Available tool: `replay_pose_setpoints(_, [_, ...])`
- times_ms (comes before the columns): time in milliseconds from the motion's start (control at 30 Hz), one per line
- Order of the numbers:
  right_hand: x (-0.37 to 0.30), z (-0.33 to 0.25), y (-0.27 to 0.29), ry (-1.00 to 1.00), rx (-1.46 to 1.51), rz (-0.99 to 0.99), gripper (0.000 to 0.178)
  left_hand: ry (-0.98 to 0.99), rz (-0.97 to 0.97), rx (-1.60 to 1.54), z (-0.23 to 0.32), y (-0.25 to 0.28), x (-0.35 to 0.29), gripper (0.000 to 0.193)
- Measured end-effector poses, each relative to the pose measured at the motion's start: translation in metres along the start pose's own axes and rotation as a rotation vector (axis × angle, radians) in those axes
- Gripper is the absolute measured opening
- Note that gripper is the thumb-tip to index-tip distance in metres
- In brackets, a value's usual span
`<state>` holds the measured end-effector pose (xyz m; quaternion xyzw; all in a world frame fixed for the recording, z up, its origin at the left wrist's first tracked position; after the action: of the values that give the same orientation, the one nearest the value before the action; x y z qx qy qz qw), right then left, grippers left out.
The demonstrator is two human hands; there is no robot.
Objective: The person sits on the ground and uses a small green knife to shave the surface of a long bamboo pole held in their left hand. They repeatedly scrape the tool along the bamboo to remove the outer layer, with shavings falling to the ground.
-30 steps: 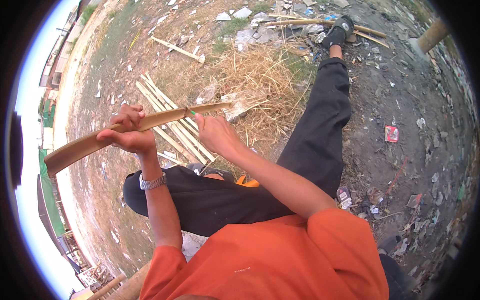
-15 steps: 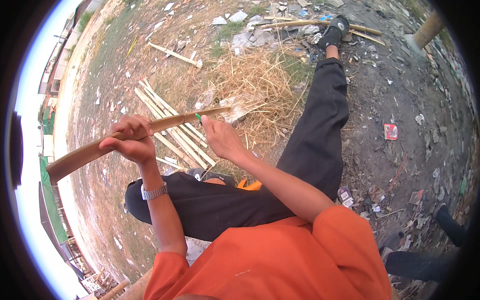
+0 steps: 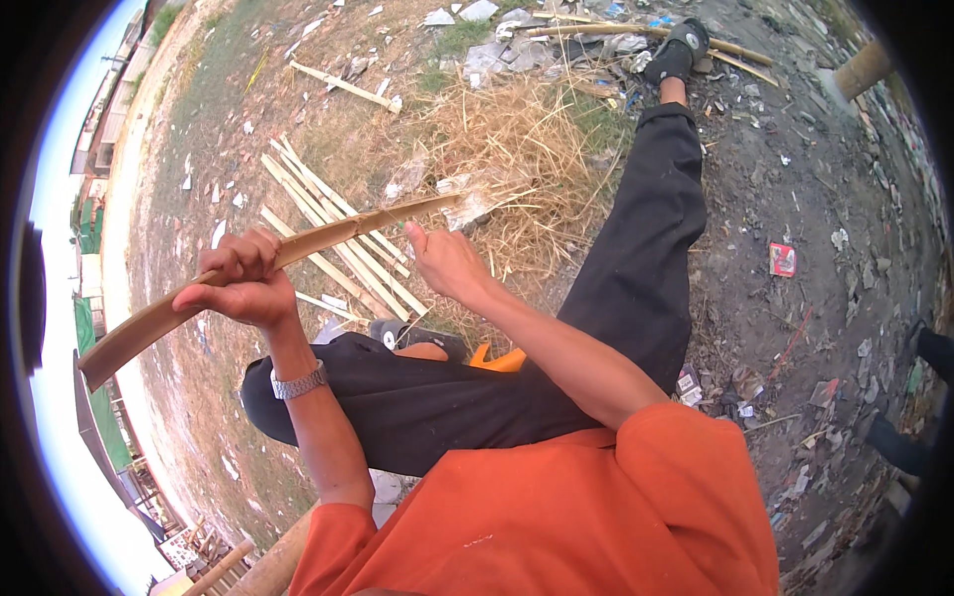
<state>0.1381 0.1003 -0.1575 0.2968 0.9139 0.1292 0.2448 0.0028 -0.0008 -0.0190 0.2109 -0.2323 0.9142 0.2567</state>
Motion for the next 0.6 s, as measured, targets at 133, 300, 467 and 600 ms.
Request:
replay_pose_setpoints(133, [0.002, 0.009, -0.008, 0.098, 0.009, 0.127, 0.072, -0.009, -0.149, 0.01, -0.002, -0.012, -0.002, 0.07])
replay_pose_setpoints(300, [0.004, 0.01, 0.008, -0.002, 0.015, 0.057, 0.072, 0.017, -0.18, 0.008, -0.001, -0.011, -0.003, 0.069])
replay_pose_setpoints(467, [-0.003, 0.003, 0.002, 0.086, -0.001, 0.104, 0.07, 0.028, -0.304, 0.053, 0.006, -0.024, -0.008, 0.068])
replay_pose_setpoints(600, [0.002, -0.009, 0.004, 0.084, -0.083, 0.065, 0.067, 0.037, -0.251, -0.007, 0.004, -0.006, -0.002, 0.068])
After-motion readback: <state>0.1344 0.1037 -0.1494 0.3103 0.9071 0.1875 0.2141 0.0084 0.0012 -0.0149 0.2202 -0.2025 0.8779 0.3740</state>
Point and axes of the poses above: each hand's wrist, its own x-axis towards the middle knuckle, its own y-axis out of the back of the hand, z = x × y, the point moved 2 cm from there along x, towards the middle knuckle, and after that the axes turned 8 degrees about z, right-handed, at the moved point
